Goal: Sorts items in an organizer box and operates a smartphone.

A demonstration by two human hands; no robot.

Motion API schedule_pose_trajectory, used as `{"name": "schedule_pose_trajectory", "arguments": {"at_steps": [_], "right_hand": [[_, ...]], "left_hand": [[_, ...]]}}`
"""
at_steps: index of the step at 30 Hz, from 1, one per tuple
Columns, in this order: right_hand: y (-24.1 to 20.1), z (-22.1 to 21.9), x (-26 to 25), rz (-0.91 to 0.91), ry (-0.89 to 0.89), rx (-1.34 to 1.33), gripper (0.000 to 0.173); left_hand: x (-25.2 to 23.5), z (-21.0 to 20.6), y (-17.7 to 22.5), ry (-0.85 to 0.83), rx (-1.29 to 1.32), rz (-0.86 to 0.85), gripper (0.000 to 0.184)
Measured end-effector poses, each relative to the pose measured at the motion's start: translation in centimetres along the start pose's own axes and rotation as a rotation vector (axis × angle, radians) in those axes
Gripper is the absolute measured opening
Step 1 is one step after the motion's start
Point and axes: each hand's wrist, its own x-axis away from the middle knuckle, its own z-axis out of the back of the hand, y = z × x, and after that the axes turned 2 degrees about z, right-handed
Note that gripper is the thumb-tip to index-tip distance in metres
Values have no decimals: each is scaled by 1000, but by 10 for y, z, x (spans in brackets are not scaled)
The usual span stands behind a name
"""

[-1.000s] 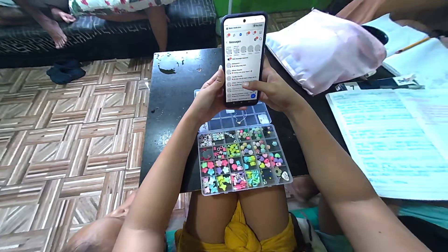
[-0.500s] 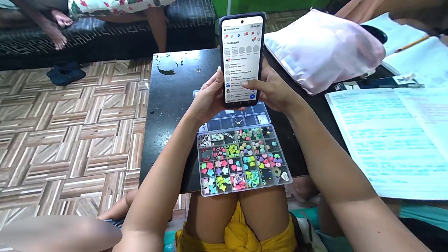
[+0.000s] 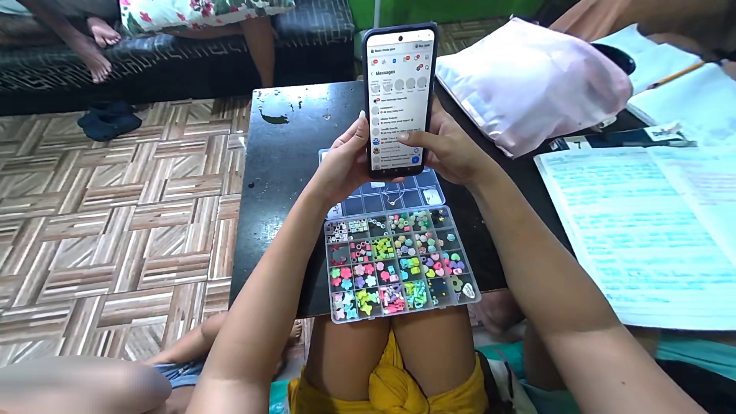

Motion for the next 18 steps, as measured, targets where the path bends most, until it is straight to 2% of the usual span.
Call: {"name": "schedule_pose_trajectory", "arguments": {"at_steps": [3, 8, 18], "right_hand": [[-2, -1, 0, 0, 8, 3, 62], [-2, 1, 1, -29, 15, -59, 46], [-2, 1, 0, -31, 23, -56, 41]], "left_hand": [[1, 0, 0, -3, -8, -4, 41], [1, -2, 0, 2, -6, -5, 42], [0, -1, 1, 0, -2, -8, 41]]}}
